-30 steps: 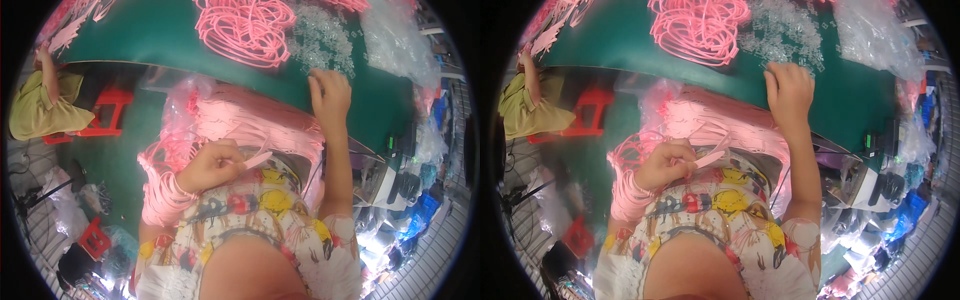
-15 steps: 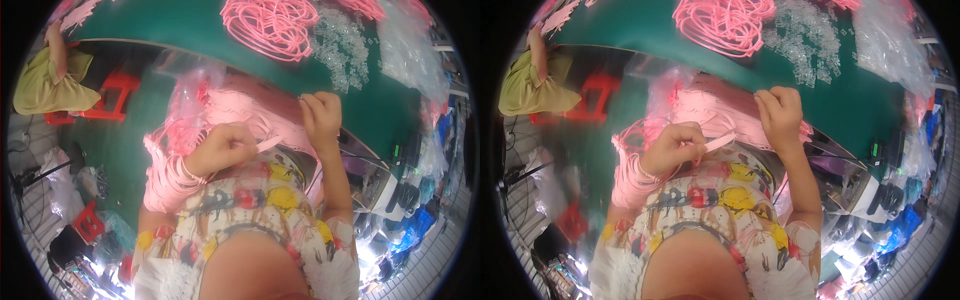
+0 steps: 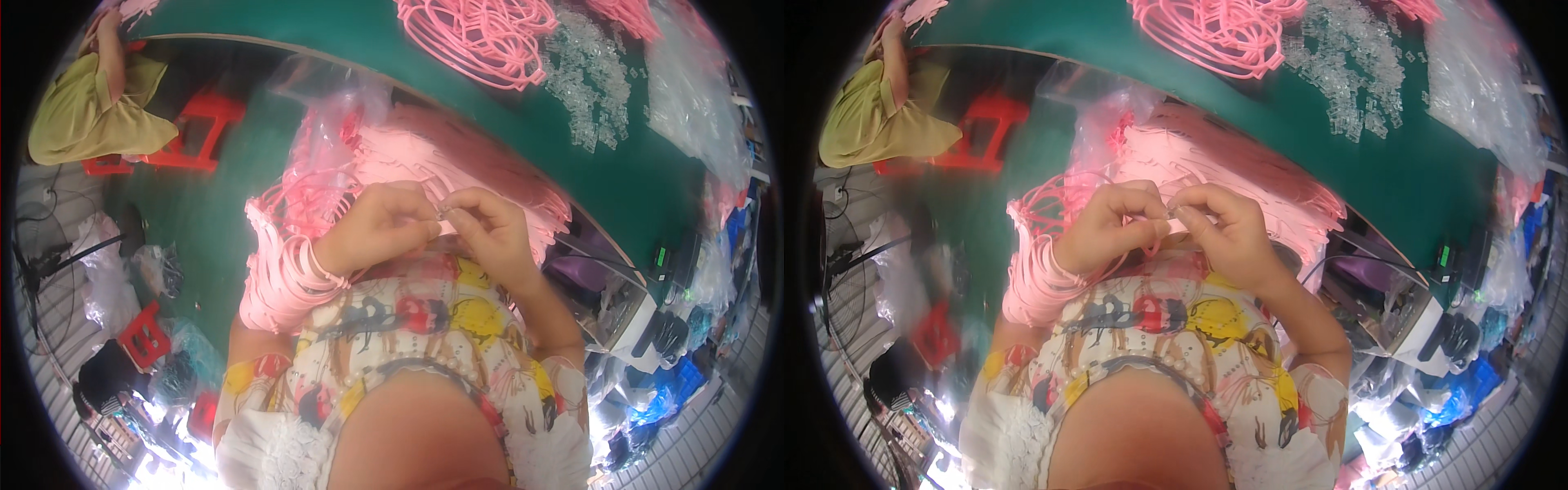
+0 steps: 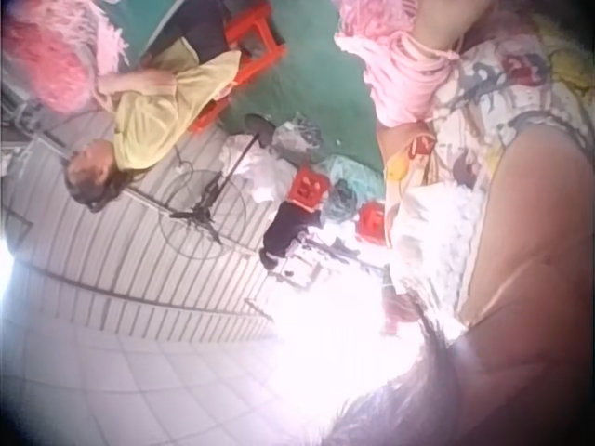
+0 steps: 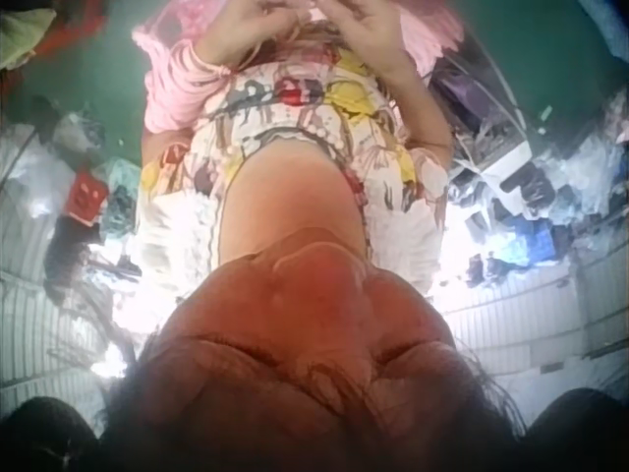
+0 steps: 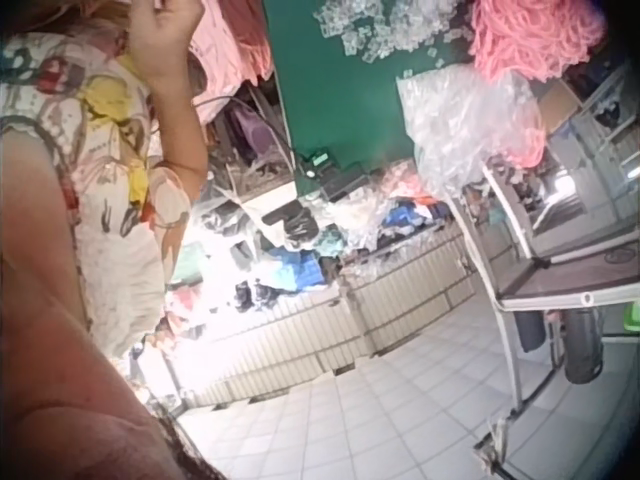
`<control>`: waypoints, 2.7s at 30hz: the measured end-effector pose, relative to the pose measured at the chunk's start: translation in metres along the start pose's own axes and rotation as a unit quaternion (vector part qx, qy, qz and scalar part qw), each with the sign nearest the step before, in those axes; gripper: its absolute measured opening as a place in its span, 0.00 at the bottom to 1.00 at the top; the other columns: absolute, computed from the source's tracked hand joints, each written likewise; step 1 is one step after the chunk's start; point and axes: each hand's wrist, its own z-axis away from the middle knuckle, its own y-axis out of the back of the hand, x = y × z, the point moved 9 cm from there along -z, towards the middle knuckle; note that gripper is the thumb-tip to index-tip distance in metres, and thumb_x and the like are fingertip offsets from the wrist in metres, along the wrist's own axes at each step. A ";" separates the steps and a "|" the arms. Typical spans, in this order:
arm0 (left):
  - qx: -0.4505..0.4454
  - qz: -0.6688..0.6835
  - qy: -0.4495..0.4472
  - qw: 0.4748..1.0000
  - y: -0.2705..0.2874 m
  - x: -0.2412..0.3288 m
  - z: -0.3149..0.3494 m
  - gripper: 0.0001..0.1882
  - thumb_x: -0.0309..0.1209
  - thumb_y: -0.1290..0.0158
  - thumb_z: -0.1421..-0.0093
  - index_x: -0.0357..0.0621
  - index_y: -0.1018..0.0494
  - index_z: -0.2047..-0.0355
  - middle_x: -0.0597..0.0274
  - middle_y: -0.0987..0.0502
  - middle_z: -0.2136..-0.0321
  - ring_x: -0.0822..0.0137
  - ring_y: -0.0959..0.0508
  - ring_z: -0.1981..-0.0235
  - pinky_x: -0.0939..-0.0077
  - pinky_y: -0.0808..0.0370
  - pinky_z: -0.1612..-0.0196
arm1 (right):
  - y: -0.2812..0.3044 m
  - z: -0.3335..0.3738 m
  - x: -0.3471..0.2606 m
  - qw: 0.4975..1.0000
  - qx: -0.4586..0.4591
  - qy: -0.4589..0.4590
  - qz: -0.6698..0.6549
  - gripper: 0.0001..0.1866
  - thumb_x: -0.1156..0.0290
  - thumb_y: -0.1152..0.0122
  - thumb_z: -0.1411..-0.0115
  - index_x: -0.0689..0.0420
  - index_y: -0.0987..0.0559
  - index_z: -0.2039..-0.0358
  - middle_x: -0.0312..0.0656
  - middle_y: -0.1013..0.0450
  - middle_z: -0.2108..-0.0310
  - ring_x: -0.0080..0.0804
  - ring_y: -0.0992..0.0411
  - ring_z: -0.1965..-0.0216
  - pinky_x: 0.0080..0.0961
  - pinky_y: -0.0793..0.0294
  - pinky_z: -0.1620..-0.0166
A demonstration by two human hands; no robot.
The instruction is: The person sits at a green table and repeatedly assembles pink plastic clothes hangers. They pick up a pink plastic strap and a clear plastic clip, insert the strap into the clip, and place the finished hanger on a pile. The process is repeated continuously throughout the video.
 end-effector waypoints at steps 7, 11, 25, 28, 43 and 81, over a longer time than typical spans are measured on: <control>-0.020 0.052 0.021 0.998 0.000 -0.005 0.000 0.05 0.24 0.46 0.45 0.33 0.24 0.73 0.64 0.30 0.74 0.75 0.27 0.77 0.82 0.32 0.75 | 0.001 -0.005 -0.005 0.998 -0.051 -0.024 0.034 0.07 0.78 0.44 0.42 0.65 0.21 0.64 0.42 0.23 0.66 0.23 0.27 0.65 0.20 0.27 0.61; -0.041 0.088 0.024 0.995 0.000 -0.007 0.000 0.05 0.24 0.47 0.46 0.34 0.24 0.74 0.64 0.30 0.74 0.75 0.27 0.78 0.82 0.32 0.76 | -0.003 -0.009 -0.017 0.988 -0.114 0.013 0.104 0.07 0.77 0.44 0.43 0.63 0.21 0.64 0.42 0.23 0.70 0.23 0.26 0.68 0.21 0.28 0.64; 0.073 -0.178 -0.189 0.963 0.000 0.037 0.007 0.09 0.22 0.46 0.48 0.35 0.24 0.65 0.59 0.25 0.71 0.69 0.24 0.70 0.77 0.27 0.68 | 0.002 -0.017 -0.006 0.989 -0.114 -0.010 0.092 0.07 0.74 0.46 0.40 0.63 0.22 0.64 0.33 0.28 0.78 0.14 0.33 0.79 0.17 0.34 0.76; 0.051 -0.249 -0.218 0.942 -0.001 0.037 0.011 0.12 0.21 0.45 0.48 0.36 0.23 0.61 0.56 0.22 0.68 0.67 0.22 0.68 0.76 0.26 0.68 | 0.006 -0.016 0.003 0.988 -0.112 -0.064 0.090 0.07 0.73 0.47 0.39 0.62 0.23 0.66 0.33 0.29 0.80 0.14 0.35 0.85 0.16 0.37 0.81; 0.106 -0.193 -0.198 0.955 0.011 0.026 0.012 0.12 0.22 0.44 0.44 0.33 0.23 0.59 0.53 0.21 0.65 0.68 0.22 0.64 0.78 0.26 0.63 | -0.001 -0.020 -0.035 0.968 -0.068 0.120 0.211 0.04 0.76 0.43 0.44 0.62 0.24 0.70 0.42 0.27 0.76 0.26 0.26 0.74 0.26 0.30 0.73; 0.157 -0.462 -0.338 0.805 -0.008 0.049 0.023 0.06 0.25 0.43 0.50 0.42 0.27 0.70 0.60 0.25 0.75 0.62 0.28 0.77 0.69 0.40 0.71 | -0.008 -0.024 0.024 0.965 -0.170 -0.197 -0.026 0.11 0.70 0.51 0.41 0.58 0.26 0.78 0.28 0.35 0.84 0.13 0.40 0.84 0.13 0.43 0.80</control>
